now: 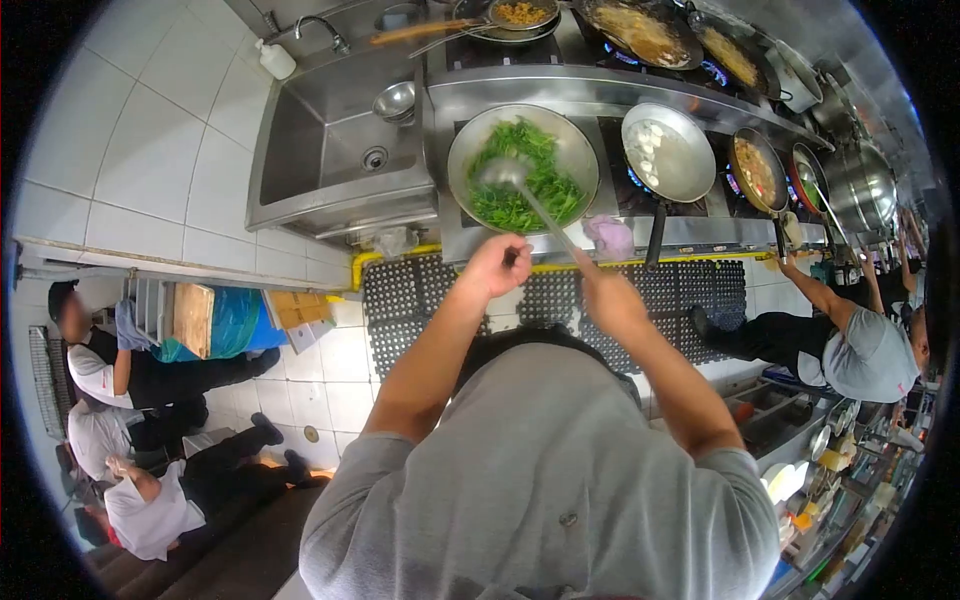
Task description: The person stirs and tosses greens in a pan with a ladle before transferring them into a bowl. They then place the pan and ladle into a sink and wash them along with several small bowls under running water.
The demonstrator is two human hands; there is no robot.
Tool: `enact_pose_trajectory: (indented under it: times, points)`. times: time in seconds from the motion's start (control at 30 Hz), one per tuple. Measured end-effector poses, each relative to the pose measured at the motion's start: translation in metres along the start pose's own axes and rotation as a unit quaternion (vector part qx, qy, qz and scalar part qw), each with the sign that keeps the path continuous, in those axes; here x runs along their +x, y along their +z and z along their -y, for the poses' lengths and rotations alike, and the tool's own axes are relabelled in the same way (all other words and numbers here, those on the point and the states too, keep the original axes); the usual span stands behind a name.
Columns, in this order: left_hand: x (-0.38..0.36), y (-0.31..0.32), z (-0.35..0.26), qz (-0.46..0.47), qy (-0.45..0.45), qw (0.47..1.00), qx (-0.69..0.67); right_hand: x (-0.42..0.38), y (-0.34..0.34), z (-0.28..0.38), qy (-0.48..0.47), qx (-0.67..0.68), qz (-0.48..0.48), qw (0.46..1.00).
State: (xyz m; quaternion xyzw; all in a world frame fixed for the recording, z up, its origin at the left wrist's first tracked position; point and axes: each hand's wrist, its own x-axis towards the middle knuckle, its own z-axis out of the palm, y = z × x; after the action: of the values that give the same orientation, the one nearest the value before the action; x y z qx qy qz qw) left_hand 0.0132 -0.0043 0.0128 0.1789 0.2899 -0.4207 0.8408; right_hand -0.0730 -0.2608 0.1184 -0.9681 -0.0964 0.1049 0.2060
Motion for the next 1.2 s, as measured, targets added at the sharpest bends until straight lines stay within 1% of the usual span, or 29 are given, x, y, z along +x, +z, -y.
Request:
enact_pose_trajectory:
  times: [0.03, 0.07, 0.1, 0.13, 0.17, 0.2, 0.27, 0.3, 0.33, 0.4, 0.43, 0.47, 0.5, 0.53, 0.57, 0.6, 0.67, 0.7, 0.73, 0.8, 0.83, 0.93, 0.97, 1.0, 1.03, 1.07, 1.1, 1.13, 1.2]
  points:
    - [-0.001, 0.001, -0.004, 0.003, -0.010, 1.000, 0.003, -0.011, -0.020, 0.005, 0.001, -0.050, 0.051, 0.997]
    - [0.000, 0.003, -0.006, 0.009, -0.020, 1.000, 0.004, -0.013, -0.031, -0.002, 0.001, -0.051, 0.049, 0.997]
    - [-0.001, 0.003, -0.002, 0.016, 0.011, 0.999, 0.036, -0.016, -0.041, -0.013, -0.005, -0.098, 0.051, 0.994]
    - [-0.002, 0.001, 0.001, 0.016, 0.009, 0.999, 0.034, -0.020, -0.045, -0.019, -0.007, -0.142, 0.055, 0.988]
    - [-0.002, 0.000, 0.004, 0.022, 0.014, 0.999, 0.042, -0.007, -0.037, -0.019, 0.004, -0.149, 0.021, 0.989]
    - [0.000, 0.001, 0.004, 0.030, 0.020, 0.998, 0.052, 0.009, -0.023, -0.017, 0.007, -0.148, 0.019, 0.989]
    - [0.005, 0.001, 0.003, 0.036, 0.016, 0.998, 0.051, 0.034, 0.009, -0.011, 0.037, -0.094, 0.009, 0.995]
    - [0.003, -0.003, 0.002, 0.038, 0.012, 0.998, 0.049, 0.033, 0.018, -0.008, 0.020, -0.047, 0.010, 0.999]
    - [0.000, -0.004, 0.000, 0.034, 0.010, 0.998, 0.052, 0.022, 0.006, 0.001, 0.021, -0.042, 0.009, 0.999]
    - [-0.001, 0.004, -0.007, -0.003, -0.022, 1.000, 0.005, -0.008, -0.043, 0.019, 0.011, 0.074, 0.090, 0.993]
    - [-0.002, 0.010, -0.006, -0.001, -0.021, 1.000, 0.003, -0.017, -0.048, 0.003, -0.021, 0.116, 0.051, 0.992]
    - [-0.005, 0.014, -0.003, -0.026, 0.006, 1.000, 0.004, -0.019, -0.050, -0.008, -0.022, 0.114, 0.054, 0.992]
    - [-0.008, 0.015, 0.001, -0.054, 0.031, 0.998, 0.006, -0.020, -0.061, -0.009, -0.010, 0.128, 0.026, 0.991]
    - [-0.007, 0.012, 0.002, -0.055, 0.031, 0.998, 0.005, -0.018, -0.071, -0.007, 0.001, 0.142, -0.005, 0.990]
    - [-0.006, 0.008, 0.002, -0.049, 0.028, 0.998, 0.013, -0.006, -0.075, 0.002, 0.043, 0.135, 0.001, 0.990]
    - [-0.005, 0.005, 0.002, -0.044, 0.024, 0.999, 0.021, 0.009, -0.063, 0.003, 0.044, 0.135, 0.000, 0.990]
    - [-0.009, 0.007, 0.004, -0.044, 0.020, 0.998, 0.027, 0.039, -0.016, -0.007, 0.035, 0.111, -0.087, 0.989]
    - [-0.010, 0.006, 0.004, -0.046, 0.018, 0.998, 0.036, 0.045, -0.005, -0.003, 0.003, 0.103, -0.110, 0.988]
    - [-0.010, 0.004, 0.004, -0.047, 0.017, 0.998, 0.038, 0.039, -0.004, -0.005, 0.004, 0.105, -0.112, 0.988]
    - [-0.009, 0.003, -0.004, -0.033, -0.001, 0.999, 0.009, 0.016, -0.014, -0.010, 0.028, 0.091, 0.015, 0.995]
    - [-0.007, 0.000, -0.006, -0.032, 0.001, 0.999, 0.010, 0.002, -0.028, -0.020, -0.006, 0.087, 0.033, 0.996]
    - [-0.002, -0.013, 0.000, -0.034, 0.009, 0.999, 0.026, -0.005, -0.062, -0.023, -0.005, 0.063, 0.033, 0.997]
    - [-0.002, -0.015, 0.001, -0.015, 0.006, 0.999, 0.031, 0.006, -0.062, -0.009, 0.049, 0.037, 0.045, 0.997]
    - [0.000, -0.013, 0.000, 0.006, 0.004, 0.999, 0.037, 0.021, -0.039, -0.010, 0.049, 0.036, 0.042, 0.997]
    - [0.000, -0.009, 0.002, 0.008, 0.004, 0.999, 0.037, 0.037, 0.000, -0.021, 0.027, 0.057, -0.008, 0.998]
    - [-0.001, -0.006, 0.005, -0.006, 0.007, 0.999, 0.035, 0.046, 0.024, -0.022, 0.004, 0.078, -0.055, 0.995]
    - [-0.004, -0.003, 0.004, -0.021, 0.011, 0.999, 0.035, 0.043, 0.013, -0.001, 0.048, 0.115, -0.003, 0.992]
    - [-0.006, -0.002, 0.003, -0.024, 0.012, 0.999, 0.037, 0.032, -0.008, 0.007, 0.048, 0.119, -0.003, 0.992]
    - [-0.007, 0.002, 0.001, -0.050, 0.010, 0.998, 0.030, 0.008, -0.045, -0.004, 0.054, 0.220, 0.118, 0.967]
